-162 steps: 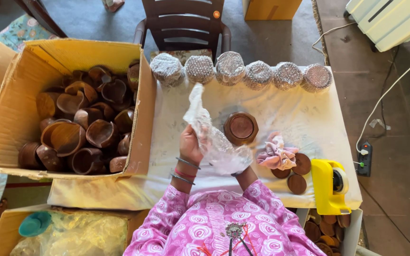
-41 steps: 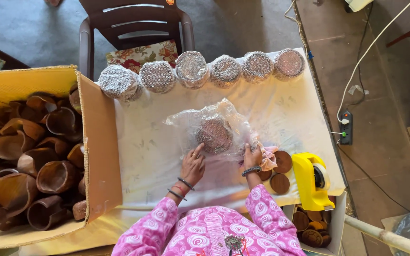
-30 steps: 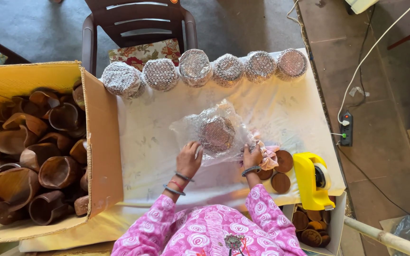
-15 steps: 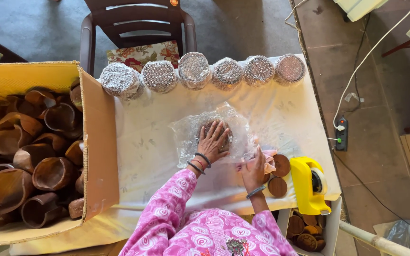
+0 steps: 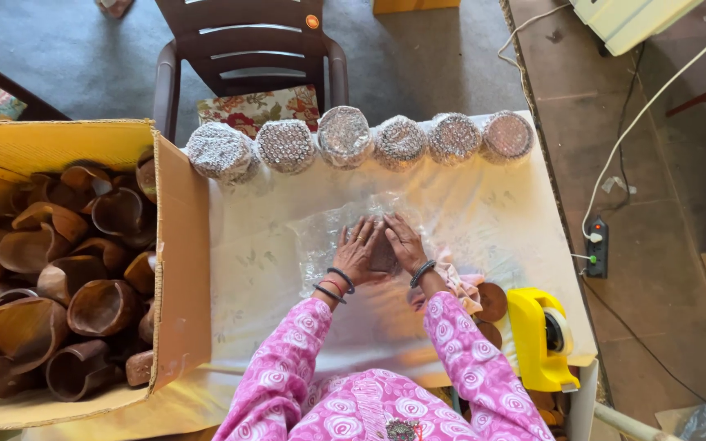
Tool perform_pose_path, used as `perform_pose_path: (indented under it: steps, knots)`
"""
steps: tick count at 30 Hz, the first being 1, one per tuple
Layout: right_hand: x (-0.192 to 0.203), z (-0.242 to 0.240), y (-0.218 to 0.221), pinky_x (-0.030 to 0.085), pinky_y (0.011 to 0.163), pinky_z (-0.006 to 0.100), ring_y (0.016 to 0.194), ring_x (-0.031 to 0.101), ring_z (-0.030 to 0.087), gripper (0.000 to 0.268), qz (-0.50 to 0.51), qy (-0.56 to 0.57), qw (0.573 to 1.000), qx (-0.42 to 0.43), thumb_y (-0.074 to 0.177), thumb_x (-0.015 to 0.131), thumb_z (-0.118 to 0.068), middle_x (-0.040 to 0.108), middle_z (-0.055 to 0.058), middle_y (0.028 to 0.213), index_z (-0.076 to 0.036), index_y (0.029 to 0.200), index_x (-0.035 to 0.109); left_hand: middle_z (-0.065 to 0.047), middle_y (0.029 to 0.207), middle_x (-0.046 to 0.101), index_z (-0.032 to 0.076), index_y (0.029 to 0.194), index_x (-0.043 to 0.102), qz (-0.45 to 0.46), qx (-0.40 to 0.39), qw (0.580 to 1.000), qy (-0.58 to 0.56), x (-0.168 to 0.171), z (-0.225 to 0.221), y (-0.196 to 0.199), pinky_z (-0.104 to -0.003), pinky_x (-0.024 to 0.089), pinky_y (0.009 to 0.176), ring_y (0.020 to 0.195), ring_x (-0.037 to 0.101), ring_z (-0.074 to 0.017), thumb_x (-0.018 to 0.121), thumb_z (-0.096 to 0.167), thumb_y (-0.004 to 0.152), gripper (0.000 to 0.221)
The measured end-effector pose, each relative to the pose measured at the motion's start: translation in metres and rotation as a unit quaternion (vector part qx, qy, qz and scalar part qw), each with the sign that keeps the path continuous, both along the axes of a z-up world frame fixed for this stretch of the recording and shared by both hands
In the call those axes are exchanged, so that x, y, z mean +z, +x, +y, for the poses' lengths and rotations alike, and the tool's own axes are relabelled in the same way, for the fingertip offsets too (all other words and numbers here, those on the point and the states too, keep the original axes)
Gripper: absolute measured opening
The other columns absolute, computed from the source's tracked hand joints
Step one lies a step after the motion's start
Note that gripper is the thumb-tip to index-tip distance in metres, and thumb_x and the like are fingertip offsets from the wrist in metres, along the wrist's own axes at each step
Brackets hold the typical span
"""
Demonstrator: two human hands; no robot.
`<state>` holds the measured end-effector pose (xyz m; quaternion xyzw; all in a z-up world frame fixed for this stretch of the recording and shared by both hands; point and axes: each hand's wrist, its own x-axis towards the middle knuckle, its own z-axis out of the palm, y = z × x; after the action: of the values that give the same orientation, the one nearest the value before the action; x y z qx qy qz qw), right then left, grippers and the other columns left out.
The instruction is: Cleaning small clay pots with a cloth and wrapping them in bubble wrap for shipping.
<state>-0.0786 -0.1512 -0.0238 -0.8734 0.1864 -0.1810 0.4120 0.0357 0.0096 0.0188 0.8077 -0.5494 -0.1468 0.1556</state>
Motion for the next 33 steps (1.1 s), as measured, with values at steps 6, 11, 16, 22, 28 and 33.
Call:
perform_pose_path:
  steps: [6,11,16,22,28,33]
  knots:
    - [0.008,-0.002,-0.016,0.04,0.116,0.043,0.141,0.05,0.034,0.066,0.05,0.03,0.998,-0.011,0.099,0.06,-0.045,0.053,0.021,0.151,-0.004,0.149,0.05,-0.012,0.17,0.013,0.019,0.163,0.015,0.1,-0.017,0.995,0.01,0.0,0.006,0.023,-0.058,0.015,0.124,0.157,0.01,-0.0344,0.092,0.064,0.052,0.143]
    - [-0.003,0.01,-0.052,0.026,0.118,0.049,0.148,0.039,0.037,0.094,0.129,-0.087,0.988,-0.025,0.094,0.053,-0.066,0.04,0.023,0.16,-0.004,0.16,0.031,-0.011,0.17,0.013,0.018,0.163,0.016,0.091,-0.029,0.995,-0.003,-0.004,0.016,0.021,-0.059,0.015,0.124,0.157,0.011,-0.0359,0.093,0.064,0.052,0.143]
    - [-0.001,0.018,-0.055,0.023,0.12,0.049,0.15,0.033,0.033,0.102,0.159,-0.094,0.982,-0.038,0.089,0.05,-0.074,0.033,0.018,0.164,-0.006,0.162,0.025,-0.008,0.171,0.013,0.016,0.163,0.013,0.109,-0.029,0.994,-0.002,-0.004,0.02,0.024,-0.057,0.015,0.125,0.157,0.012,-0.034,0.093,0.064,0.051,0.146]
    - [0.008,0.007,-0.042,0.028,0.12,0.049,0.153,0.03,0.031,0.096,0.208,-0.073,0.975,-0.037,0.089,0.061,-0.065,0.029,0.015,0.167,-0.013,0.162,0.025,-0.006,0.171,0.013,0.016,0.163,0.008,0.12,-0.025,0.992,0.02,-0.004,0.017,0.03,-0.057,0.017,0.124,0.157,0.015,-0.0318,0.093,0.066,0.05,0.15]
    - [0.023,-0.01,-0.024,0.031,0.121,0.047,0.154,0.032,0.032,0.096,0.184,-0.109,0.973,0.083,0.083,0.07,-0.048,0.031,0.013,0.169,-0.015,0.163,0.028,-0.012,0.17,0.018,0.017,0.164,0.007,0.141,-0.021,0.989,0.026,-0.012,0.014,0.042,-0.059,0.018,0.123,0.156,0.02,-0.0334,0.092,0.069,0.048,0.153]
    - [0.021,-0.022,-0.031,0.03,0.126,0.045,0.153,0.033,0.032,0.115,0.229,0.039,0.97,0.075,0.073,0.082,-0.061,0.032,0.014,0.167,-0.017,0.163,0.026,-0.016,0.167,0.022,0.017,0.164,0.008,0.154,-0.032,0.987,0.017,-0.016,0.027,0.051,-0.06,0.018,0.123,0.154,0.023,-0.0358,0.092,0.07,0.048,0.153]
